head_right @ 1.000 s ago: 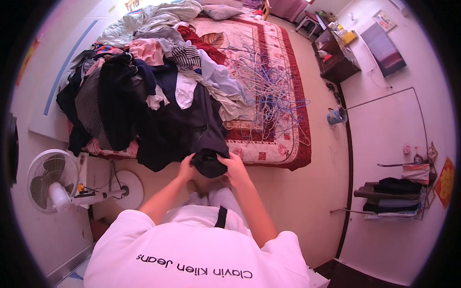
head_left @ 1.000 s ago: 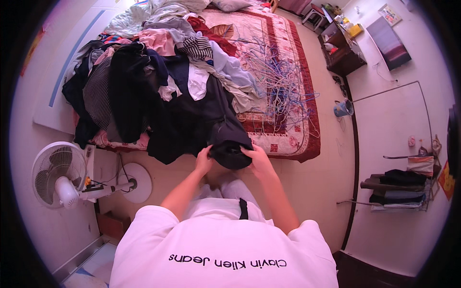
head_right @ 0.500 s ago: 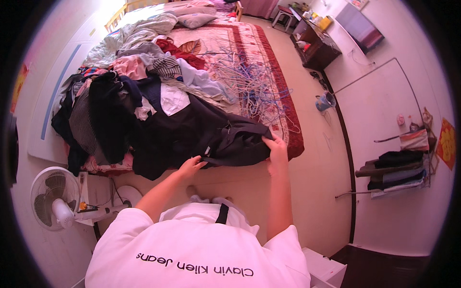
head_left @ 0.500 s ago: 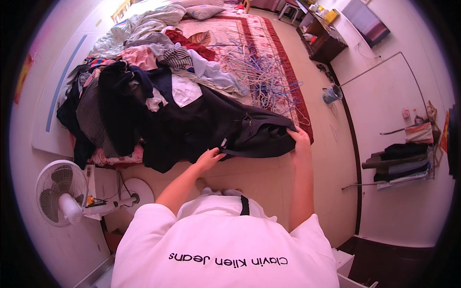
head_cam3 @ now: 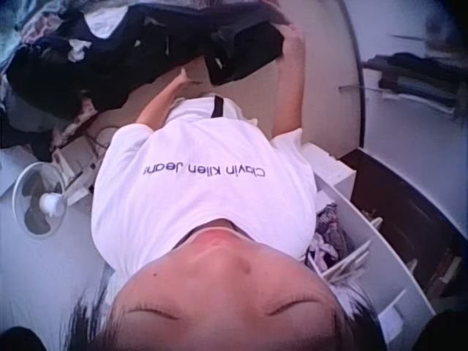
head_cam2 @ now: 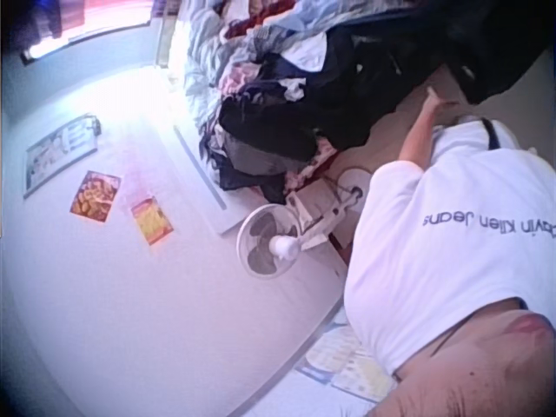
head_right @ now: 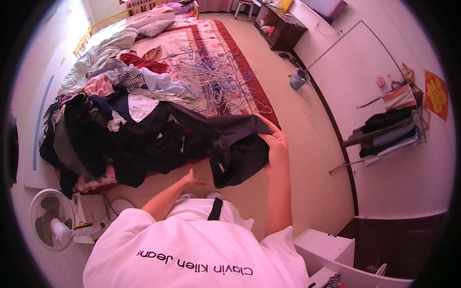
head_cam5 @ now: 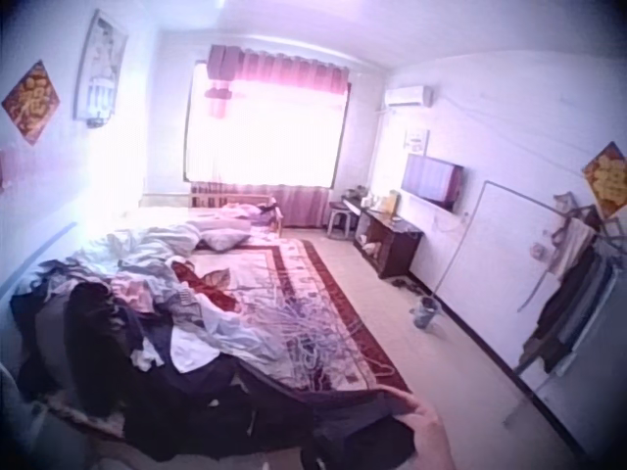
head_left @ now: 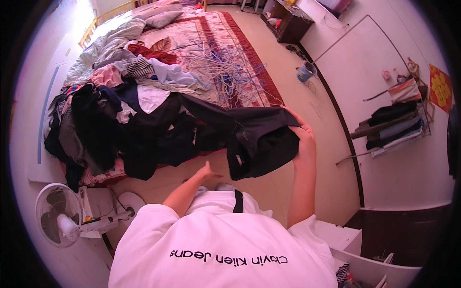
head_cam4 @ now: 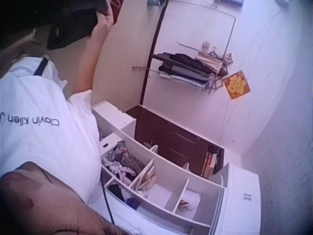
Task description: The person picks up items of clothing from a bed, places them onto hangers, and hangs them onto a clothes rack.
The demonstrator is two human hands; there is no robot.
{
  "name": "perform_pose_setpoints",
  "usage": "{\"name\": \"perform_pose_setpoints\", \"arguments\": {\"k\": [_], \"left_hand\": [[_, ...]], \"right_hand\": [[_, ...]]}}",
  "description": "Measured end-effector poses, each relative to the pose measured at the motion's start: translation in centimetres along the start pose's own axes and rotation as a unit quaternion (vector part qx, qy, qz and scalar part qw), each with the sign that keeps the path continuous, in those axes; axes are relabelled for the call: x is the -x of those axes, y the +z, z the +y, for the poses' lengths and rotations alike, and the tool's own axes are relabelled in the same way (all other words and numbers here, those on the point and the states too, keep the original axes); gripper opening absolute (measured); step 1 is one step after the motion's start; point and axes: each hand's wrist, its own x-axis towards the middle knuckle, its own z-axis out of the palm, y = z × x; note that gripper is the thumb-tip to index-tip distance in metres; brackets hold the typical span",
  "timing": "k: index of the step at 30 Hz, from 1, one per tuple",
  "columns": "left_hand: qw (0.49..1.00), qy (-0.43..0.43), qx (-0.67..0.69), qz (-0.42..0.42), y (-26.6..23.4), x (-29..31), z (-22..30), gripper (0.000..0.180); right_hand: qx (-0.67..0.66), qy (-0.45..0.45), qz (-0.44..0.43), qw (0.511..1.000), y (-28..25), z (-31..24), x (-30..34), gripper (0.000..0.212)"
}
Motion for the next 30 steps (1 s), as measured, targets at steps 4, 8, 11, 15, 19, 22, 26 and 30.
{"name": "perform_pose_setpoints", "arguments": {"k": [4, 8, 11, 15, 19, 22, 26, 30], "left_hand": [[0.964, 0.188, 0.017, -0.189, 4.9, -0.9, 1.4, 0.107], [0.908, 0.069, 0.331, -0.248, 8.3, 0.7, 8.1, 0.092], [0.884, 0.090, 0.415, -0.193, 9.2, 0.2, 10.8, 0.077], [0.835, 0.234, 0.474, -0.155, 8.8, -2.2, 9.9, 0.054], [0.815, 0.219, 0.517, -0.141, 3.8, -2.3, 7.1, 0.034], [0.888, 0.180, 0.374, -0.201, -1.7, -1.4, 7.7, 0.042], [0.838, 0.542, 0.047, 0.042, -9.3, -2.8, 9.5, 0.040], [0.882, 0.272, 0.382, 0.039, -14.1, 5.3, 18.8, 0.027]], "right_hand": [[-0.067, -0.003, 0.015, 0.998, 0.2, -1.5, 2.3, 0.039], [-0.071, -0.039, 0.042, 0.996, 0.2, -2.7, 3.6, 0.042], [-0.057, -0.080, 0.066, 0.993, -1.2, -3.6, 4.1, 0.044], [-0.066, -0.152, 0.078, 0.983, -8.1, -4.9, 3.7, 0.039], [-0.006, -0.233, 0.244, 0.941, -16.9, -8.2, 5.2, 0.037], [-0.008, -0.273, 0.238, 0.932, -22.5, -9.7, 7.2, 0.034], [0.218, -0.206, 0.278, 0.913, -26.5, -9.9, 6.2, 0.026], [0.374, -0.096, 0.327, 0.863, -29.1, -8.9, 4.4, 0.021]]}}
